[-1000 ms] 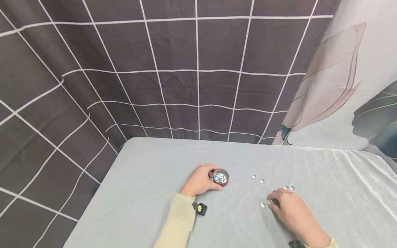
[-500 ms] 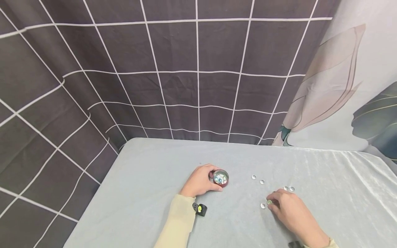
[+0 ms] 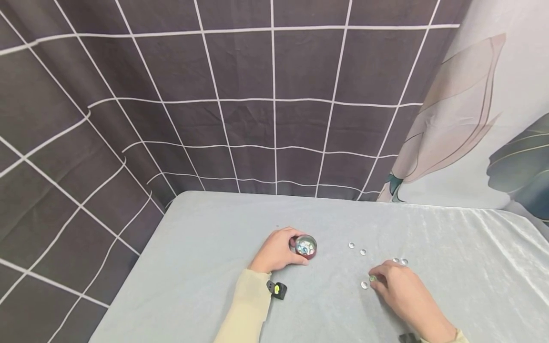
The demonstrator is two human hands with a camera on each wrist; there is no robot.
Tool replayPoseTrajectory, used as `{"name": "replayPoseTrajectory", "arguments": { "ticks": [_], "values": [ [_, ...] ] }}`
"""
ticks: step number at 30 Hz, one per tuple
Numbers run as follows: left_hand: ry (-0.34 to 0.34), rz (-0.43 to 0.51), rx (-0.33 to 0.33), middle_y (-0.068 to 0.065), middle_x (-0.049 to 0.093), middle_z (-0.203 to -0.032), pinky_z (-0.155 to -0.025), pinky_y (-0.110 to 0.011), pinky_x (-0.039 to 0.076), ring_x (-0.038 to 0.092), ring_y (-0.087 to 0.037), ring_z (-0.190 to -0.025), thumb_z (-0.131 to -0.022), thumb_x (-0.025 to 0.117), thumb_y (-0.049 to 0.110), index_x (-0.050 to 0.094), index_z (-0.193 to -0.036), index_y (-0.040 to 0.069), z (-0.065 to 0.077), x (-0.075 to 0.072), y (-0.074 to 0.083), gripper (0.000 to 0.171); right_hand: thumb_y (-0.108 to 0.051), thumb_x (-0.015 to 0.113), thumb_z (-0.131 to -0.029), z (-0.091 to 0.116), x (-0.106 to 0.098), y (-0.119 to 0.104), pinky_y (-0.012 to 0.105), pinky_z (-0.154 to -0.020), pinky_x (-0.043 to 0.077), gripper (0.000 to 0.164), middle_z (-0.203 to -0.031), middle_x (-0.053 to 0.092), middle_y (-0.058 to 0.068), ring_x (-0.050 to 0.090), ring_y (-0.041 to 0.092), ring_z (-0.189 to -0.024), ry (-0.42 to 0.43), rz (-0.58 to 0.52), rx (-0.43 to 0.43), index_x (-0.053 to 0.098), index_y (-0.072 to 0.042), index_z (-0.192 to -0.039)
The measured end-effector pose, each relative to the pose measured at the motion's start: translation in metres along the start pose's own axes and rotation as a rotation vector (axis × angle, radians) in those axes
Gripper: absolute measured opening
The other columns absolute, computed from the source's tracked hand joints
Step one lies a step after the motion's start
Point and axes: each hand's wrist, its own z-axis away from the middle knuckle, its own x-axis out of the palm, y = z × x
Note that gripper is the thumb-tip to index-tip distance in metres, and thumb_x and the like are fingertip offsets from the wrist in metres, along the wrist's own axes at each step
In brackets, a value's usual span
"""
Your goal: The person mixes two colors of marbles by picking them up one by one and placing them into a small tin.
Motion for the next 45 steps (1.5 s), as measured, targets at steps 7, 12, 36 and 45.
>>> {"name": "replayPoseTrajectory", "arguments": {
  "ticks": [7, 12, 36, 45],
  "values": [
    [-0.002, 0.000, 0.001, 0.009, 0.062, -0.091, -0.079, -0.024, 0.046, 0.054, -0.006, -0.082, -0.067, 0.095, 0.027, 0.070, -0.120, 0.014, 0.000, 0.002, 0.001, 0.060, -0.009, 0.085, -0.074, -0.001, 0.000, -0.001, 0.046, -0.076, 0.054, 0.016, -0.083, 0.067, -0.002, 0.066, 0.022, -0.078, 0.000, 0.000, 0.000, 0.075, -0.009, -0.085],
    [0.000, 0.001, 0.000, 0.009, 0.062, -0.092, -0.079, -0.025, 0.046, 0.054, -0.005, -0.082, -0.066, 0.095, 0.027, 0.070, -0.120, 0.013, 0.000, 0.002, 0.000, 0.061, -0.010, 0.085, -0.075, -0.004, -0.001, -0.003, 0.047, -0.077, 0.054, 0.016, -0.084, 0.067, 0.000, 0.066, 0.024, -0.079, -0.012, -0.001, 0.023, 0.075, -0.008, -0.086],
    [0.005, -0.010, 0.007, 0.011, 0.061, -0.090, -0.078, -0.024, 0.045, 0.053, -0.005, -0.081, -0.066, 0.095, 0.028, 0.071, -0.120, 0.015, 0.000, 0.001, 0.000, 0.060, -0.006, 0.084, -0.074, -0.010, -0.006, -0.009, 0.042, -0.071, 0.053, 0.015, -0.079, 0.066, -0.004, 0.062, 0.015, -0.072, 0.019, 0.001, -0.017, 0.074, -0.011, -0.085],
    [0.006, -0.018, 0.009, 0.011, 0.061, -0.090, -0.078, -0.024, 0.045, 0.053, -0.005, -0.081, -0.067, 0.095, 0.028, 0.071, -0.120, 0.015, -0.001, 0.002, -0.001, 0.060, -0.007, 0.084, -0.075, -0.014, -0.005, -0.016, 0.036, -0.064, 0.050, 0.014, -0.074, 0.060, -0.008, 0.052, 0.008, -0.065, 0.052, -0.011, -0.032, 0.074, -0.012, -0.084]
  ]
}}
